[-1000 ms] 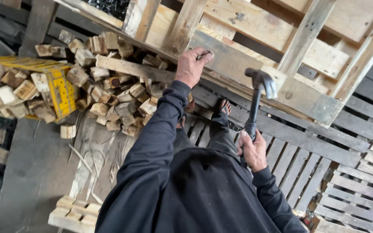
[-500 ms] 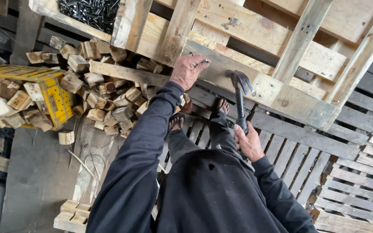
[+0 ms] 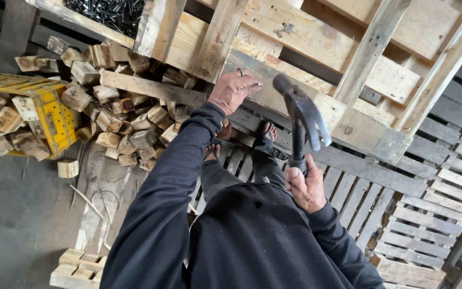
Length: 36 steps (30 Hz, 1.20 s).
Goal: The person assembles a wooden pallet by hand, placing small wooden blocks and planks into position and securing them with nails using a hammer. The person repeatedly picks up nails, positions wood pieces, and hammers them into place.
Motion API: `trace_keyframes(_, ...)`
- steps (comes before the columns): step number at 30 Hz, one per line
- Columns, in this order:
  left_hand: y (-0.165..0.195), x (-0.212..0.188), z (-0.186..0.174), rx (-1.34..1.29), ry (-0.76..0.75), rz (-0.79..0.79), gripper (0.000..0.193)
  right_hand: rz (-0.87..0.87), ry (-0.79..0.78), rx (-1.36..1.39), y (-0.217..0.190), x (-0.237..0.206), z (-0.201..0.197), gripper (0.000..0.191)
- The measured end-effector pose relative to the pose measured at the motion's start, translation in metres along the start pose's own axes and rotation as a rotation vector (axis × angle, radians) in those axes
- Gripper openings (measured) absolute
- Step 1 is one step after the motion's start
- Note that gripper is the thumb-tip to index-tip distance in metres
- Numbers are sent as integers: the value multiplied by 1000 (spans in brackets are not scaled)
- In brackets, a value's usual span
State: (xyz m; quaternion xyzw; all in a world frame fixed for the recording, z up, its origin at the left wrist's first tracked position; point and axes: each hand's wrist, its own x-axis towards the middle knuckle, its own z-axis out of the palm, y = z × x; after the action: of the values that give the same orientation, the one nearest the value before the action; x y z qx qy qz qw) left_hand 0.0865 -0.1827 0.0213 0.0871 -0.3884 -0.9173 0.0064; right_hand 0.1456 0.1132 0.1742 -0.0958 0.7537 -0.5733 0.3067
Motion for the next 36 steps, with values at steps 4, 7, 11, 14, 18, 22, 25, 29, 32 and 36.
trace_keyframes(4, 15, -2, 6, 1079, -8, 368, 14, 345, 7, -314, -7, 13, 7, 37)
trace_keyframes(7, 21, -4, 8, 1132, -12, 335, 11, 386, 28, -177, -8, 11, 11, 38)
trace_keyframes(11, 20, -5, 8, 1042, -16, 409, 14, 132, 32, 108, -3, 9, 17, 37)
trace_keyframes(14, 18, -2, 5, 1141, -11, 415, 14, 315, 16, -115, 3, 14, 16, 35)
trace_keyframes(18, 19, 4, -3, 1181, -81, 272, 8, 407, 58, -44, 9, 9, 9, 38)
trace_keyframes(22, 21, 10, -11, 926, -47, 256, 17, 378, 52, 6, 19, -5, 9, 37)
trace_keyframes(25, 26, 12, -10, 867, 104, 9, 16, 438, 35, -6, 35, -5, 14, 40)
trace_keyframes(29, 52, 16, 3, 1022, 16, 66, 36, 472, 14, 69, 53, 3, 16, 46)
trace_keyframes(32, 80, 20, 20, 1412, -156, -133, 79, 481, 2, 106, 59, 3, 15, 50)
trace_keyframes(36, 100, 24, 45, 2124, -539, -412, 124, 456, -23, 136, 59, 0, 16, 52)
